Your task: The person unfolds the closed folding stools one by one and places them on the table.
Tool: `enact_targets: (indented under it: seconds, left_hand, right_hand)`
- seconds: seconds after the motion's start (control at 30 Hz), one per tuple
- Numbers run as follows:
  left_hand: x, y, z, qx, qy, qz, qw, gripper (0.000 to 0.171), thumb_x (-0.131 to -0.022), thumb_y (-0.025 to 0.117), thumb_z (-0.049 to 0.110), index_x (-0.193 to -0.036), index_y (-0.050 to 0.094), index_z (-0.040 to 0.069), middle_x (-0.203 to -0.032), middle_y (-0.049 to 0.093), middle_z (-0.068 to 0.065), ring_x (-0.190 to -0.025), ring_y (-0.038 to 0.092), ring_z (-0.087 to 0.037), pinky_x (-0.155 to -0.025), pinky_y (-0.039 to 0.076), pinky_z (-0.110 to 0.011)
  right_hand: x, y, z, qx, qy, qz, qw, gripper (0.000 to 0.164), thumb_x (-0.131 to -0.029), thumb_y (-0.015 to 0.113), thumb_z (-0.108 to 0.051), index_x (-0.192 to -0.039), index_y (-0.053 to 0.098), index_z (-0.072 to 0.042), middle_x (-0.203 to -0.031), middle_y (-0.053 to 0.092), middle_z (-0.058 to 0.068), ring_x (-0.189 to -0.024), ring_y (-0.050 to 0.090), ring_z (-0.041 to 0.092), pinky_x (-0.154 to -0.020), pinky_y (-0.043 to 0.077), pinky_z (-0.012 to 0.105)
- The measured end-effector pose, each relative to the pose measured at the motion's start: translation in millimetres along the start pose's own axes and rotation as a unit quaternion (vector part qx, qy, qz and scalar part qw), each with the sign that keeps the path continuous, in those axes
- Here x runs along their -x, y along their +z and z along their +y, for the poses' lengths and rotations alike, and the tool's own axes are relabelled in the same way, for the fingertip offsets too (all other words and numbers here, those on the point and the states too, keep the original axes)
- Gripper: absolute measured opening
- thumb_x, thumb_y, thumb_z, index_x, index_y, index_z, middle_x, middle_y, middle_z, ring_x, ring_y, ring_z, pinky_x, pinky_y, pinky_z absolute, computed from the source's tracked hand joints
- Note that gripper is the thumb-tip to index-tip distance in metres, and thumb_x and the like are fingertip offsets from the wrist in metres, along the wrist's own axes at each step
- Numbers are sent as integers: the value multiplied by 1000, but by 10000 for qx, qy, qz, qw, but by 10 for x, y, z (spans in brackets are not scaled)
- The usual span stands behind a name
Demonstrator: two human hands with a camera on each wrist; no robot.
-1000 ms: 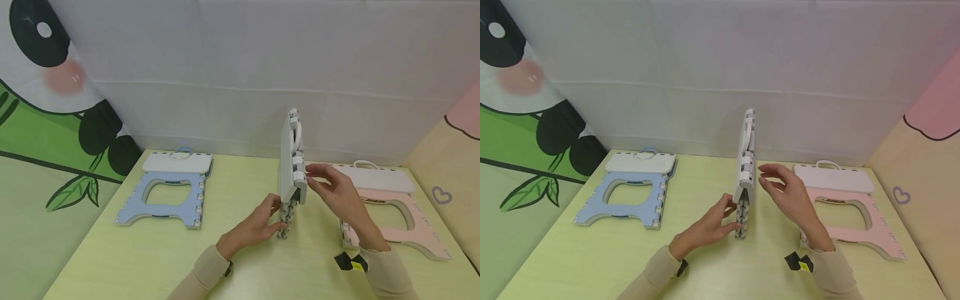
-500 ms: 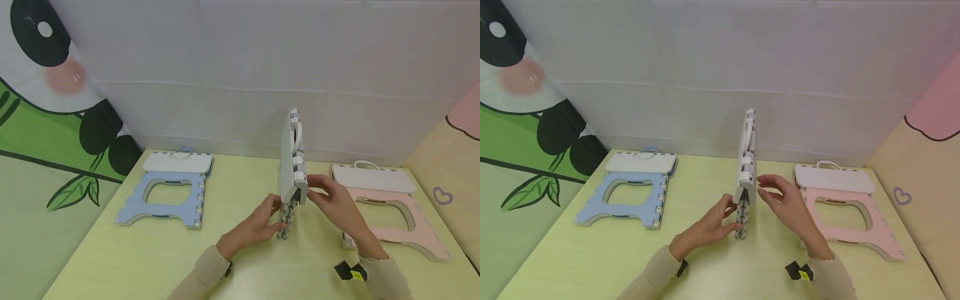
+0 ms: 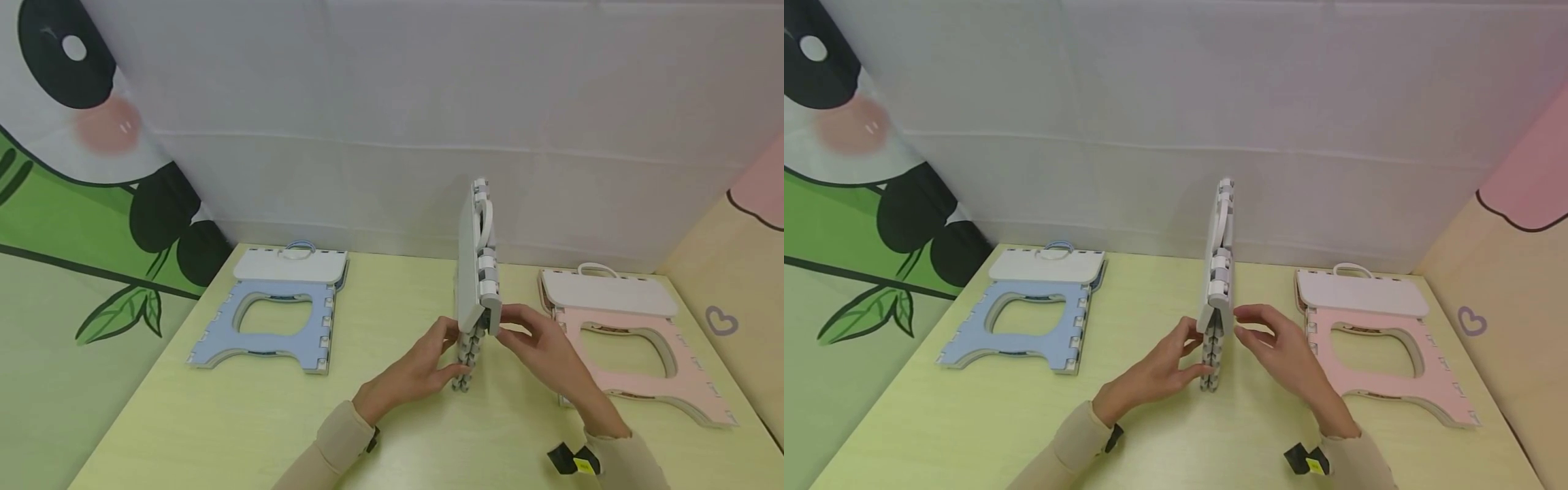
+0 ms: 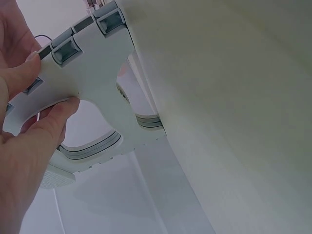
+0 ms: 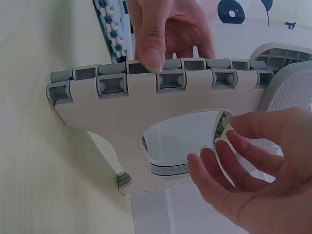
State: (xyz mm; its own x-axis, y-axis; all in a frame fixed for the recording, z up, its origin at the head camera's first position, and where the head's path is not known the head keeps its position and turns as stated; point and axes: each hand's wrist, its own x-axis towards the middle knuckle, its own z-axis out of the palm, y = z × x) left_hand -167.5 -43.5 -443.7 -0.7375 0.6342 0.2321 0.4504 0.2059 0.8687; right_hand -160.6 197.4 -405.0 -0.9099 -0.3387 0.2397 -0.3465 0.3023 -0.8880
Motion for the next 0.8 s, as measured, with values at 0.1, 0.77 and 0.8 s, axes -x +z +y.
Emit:
enact_targets:
  seconds: [0.1,0.77,0.8]
  left_hand:
    - [-1,-1,8,-38,-1,17,10000,53,-96,68,-2,-136,34,3,-138,48,-10,-129,50,-16,-116,36,-28]
    - [12,8,9,-61,15,14,10000,55,-96,68,-3,-137,32,3,-139,48,-11,-131,50,-17,-116,37,-31]
    - [11,8,9,-59,16,12,10000,55,-96,68,-3,-137,32,3,-139,48,-11,-131,50,-17,-116,37,-31]
  right_hand:
    - [21,25,8,-54,84,-31,9999,31,-100,65,-4,-131,61,0,-130,63,16,-119,59,1,-97,52,22]
    - [140,155,117,-808,233,-536,9950,42,-101,67,-9,-141,55,-7,-143,55,17,-126,62,16,-99,53,30]
    - [145,159,121,-840,238,-565,9946,43,-101,67,-9,-141,54,-7,-143,55,17,-127,61,19,-99,53,30]
